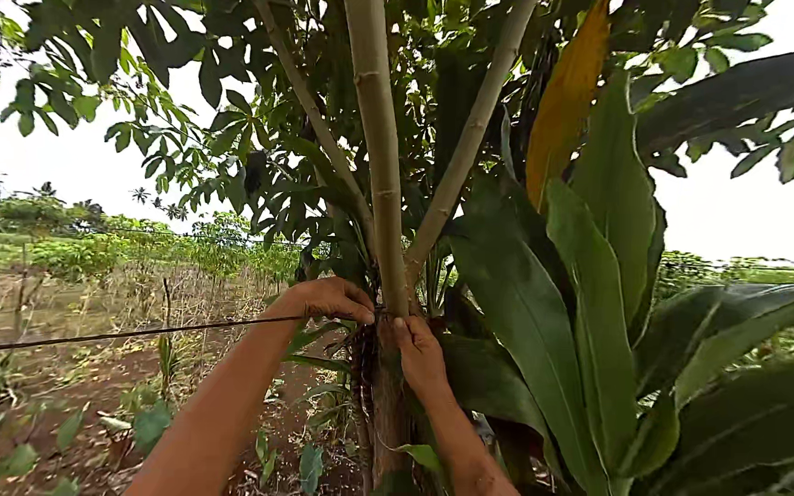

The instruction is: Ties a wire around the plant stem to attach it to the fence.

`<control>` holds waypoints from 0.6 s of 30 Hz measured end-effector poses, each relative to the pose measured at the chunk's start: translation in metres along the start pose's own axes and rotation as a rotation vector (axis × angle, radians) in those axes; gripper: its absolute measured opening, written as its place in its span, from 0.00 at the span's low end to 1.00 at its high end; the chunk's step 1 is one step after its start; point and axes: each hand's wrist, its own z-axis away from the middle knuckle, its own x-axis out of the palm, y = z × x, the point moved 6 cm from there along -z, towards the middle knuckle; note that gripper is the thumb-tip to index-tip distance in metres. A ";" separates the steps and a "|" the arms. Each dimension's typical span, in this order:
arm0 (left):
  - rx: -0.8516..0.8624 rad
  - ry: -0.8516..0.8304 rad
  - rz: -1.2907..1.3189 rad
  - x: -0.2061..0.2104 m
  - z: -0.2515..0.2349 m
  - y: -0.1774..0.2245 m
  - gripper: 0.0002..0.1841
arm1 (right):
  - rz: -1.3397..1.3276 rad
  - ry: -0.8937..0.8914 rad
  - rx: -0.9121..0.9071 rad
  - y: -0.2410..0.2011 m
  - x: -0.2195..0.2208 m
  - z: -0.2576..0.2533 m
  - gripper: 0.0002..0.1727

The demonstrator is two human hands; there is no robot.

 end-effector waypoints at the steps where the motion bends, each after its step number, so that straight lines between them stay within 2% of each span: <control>1: 0.001 -0.005 -0.040 0.000 0.001 0.002 0.14 | 0.007 0.000 0.000 0.000 0.001 0.000 0.16; 5: 0.033 -0.001 -0.078 0.002 -0.004 0.007 0.20 | -0.001 0.017 -0.032 0.004 0.004 0.000 0.14; 10: 0.010 -0.059 -0.127 0.004 -0.010 0.005 0.13 | 0.013 0.021 -0.071 0.004 0.006 -0.002 0.14; 13: 0.030 -0.134 -0.158 0.009 -0.012 0.009 0.22 | -0.109 0.038 -0.027 0.009 0.007 -0.003 0.14; 14: 0.046 -0.113 -0.157 0.008 -0.014 0.009 0.22 | -0.184 0.027 0.008 0.012 0.008 -0.003 0.14; 16: 0.121 0.033 -0.127 0.001 -0.020 0.006 0.18 | -0.310 -0.001 0.034 0.020 0.008 -0.003 0.13; 18: 0.145 0.050 -0.120 -0.002 -0.019 0.002 0.18 | -0.327 -0.041 0.002 0.021 0.009 -0.003 0.13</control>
